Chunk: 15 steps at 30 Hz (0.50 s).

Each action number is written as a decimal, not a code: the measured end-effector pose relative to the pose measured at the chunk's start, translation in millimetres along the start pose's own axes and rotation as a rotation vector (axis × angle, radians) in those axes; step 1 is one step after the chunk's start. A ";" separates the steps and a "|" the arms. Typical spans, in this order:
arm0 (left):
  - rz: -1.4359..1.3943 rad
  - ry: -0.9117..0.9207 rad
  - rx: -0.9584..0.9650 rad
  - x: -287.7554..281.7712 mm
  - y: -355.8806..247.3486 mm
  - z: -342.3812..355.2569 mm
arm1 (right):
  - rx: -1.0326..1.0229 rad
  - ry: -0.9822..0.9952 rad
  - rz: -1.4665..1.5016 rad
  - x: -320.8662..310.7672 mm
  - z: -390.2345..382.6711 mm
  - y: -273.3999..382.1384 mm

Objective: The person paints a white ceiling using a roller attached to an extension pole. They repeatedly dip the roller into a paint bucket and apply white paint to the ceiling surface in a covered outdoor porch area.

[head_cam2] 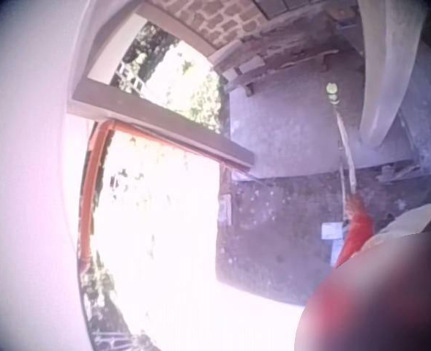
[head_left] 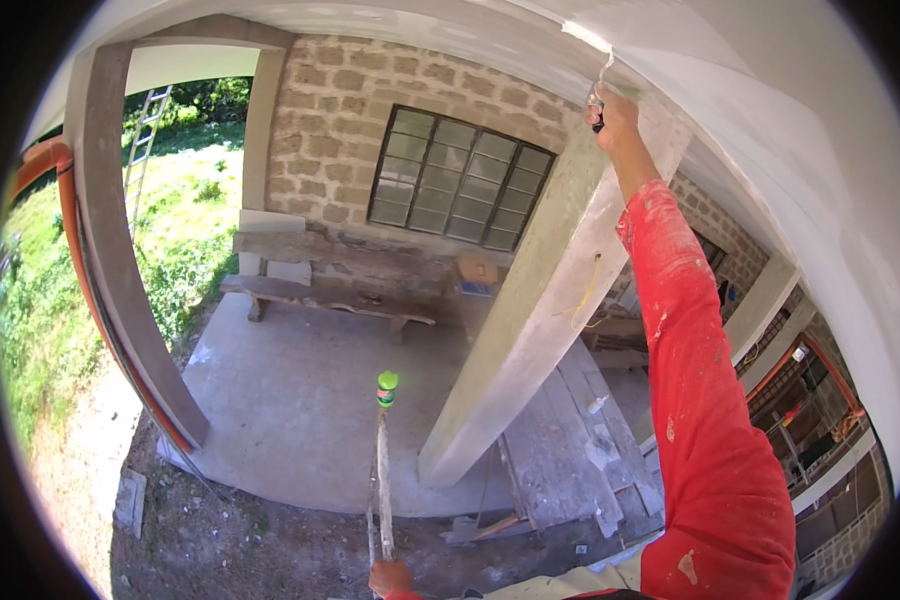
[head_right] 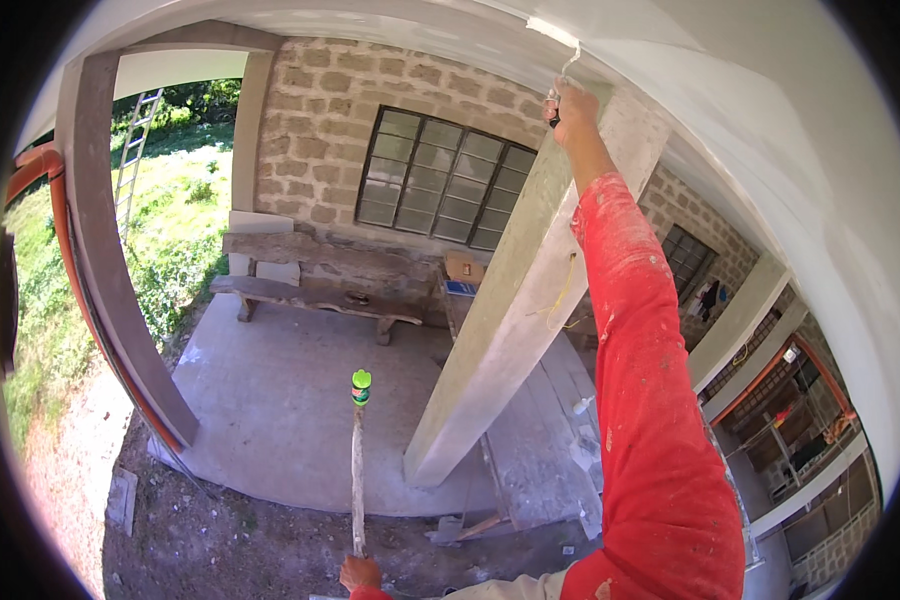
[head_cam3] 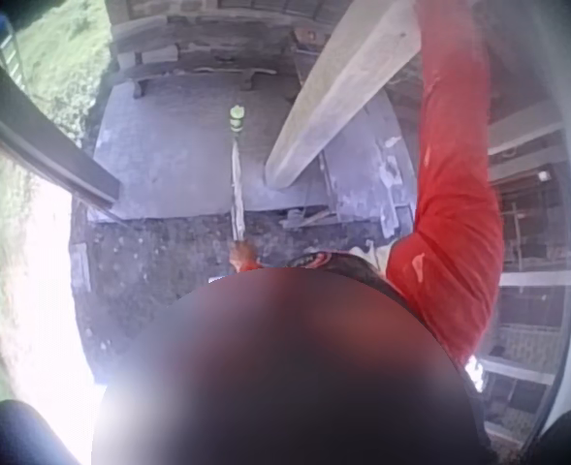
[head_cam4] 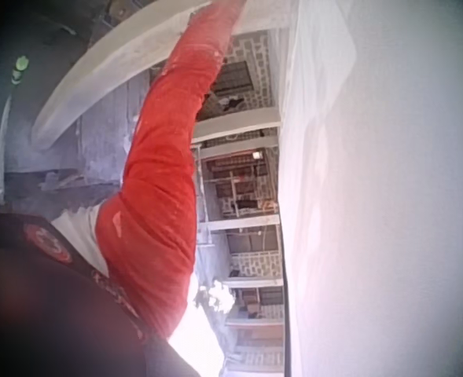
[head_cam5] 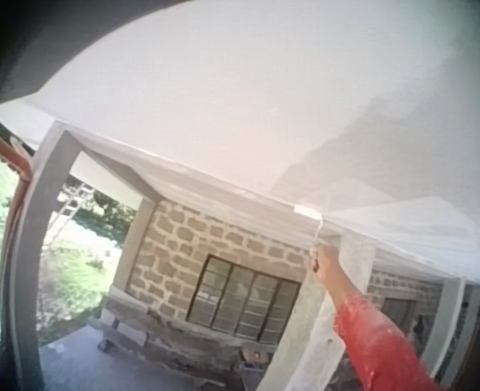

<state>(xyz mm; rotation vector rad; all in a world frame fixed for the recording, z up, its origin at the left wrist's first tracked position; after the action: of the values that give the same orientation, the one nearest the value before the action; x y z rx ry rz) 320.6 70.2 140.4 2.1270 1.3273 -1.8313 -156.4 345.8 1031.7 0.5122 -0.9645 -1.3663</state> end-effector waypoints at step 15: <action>-0.109 -0.002 -0.100 -36.1 -16.6 -5.8 | -0.199 0.023 -0.013 -6.7 -309.6 77.4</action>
<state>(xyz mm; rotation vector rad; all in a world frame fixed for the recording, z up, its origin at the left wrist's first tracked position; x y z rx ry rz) 317.3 63.5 179.8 2.0406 1.5290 -1.7622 140.4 298.4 923.9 0.3829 -0.7970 -1.4469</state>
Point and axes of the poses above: each hand's wrist, its own z-axis towards the middle knuckle, its own x-axis out of the palm, y = z × x, the point moved 7 cm from there along z, towards the middle knuckle, and after that the axes turned 2 degrees about x, right-handed, at the moved point
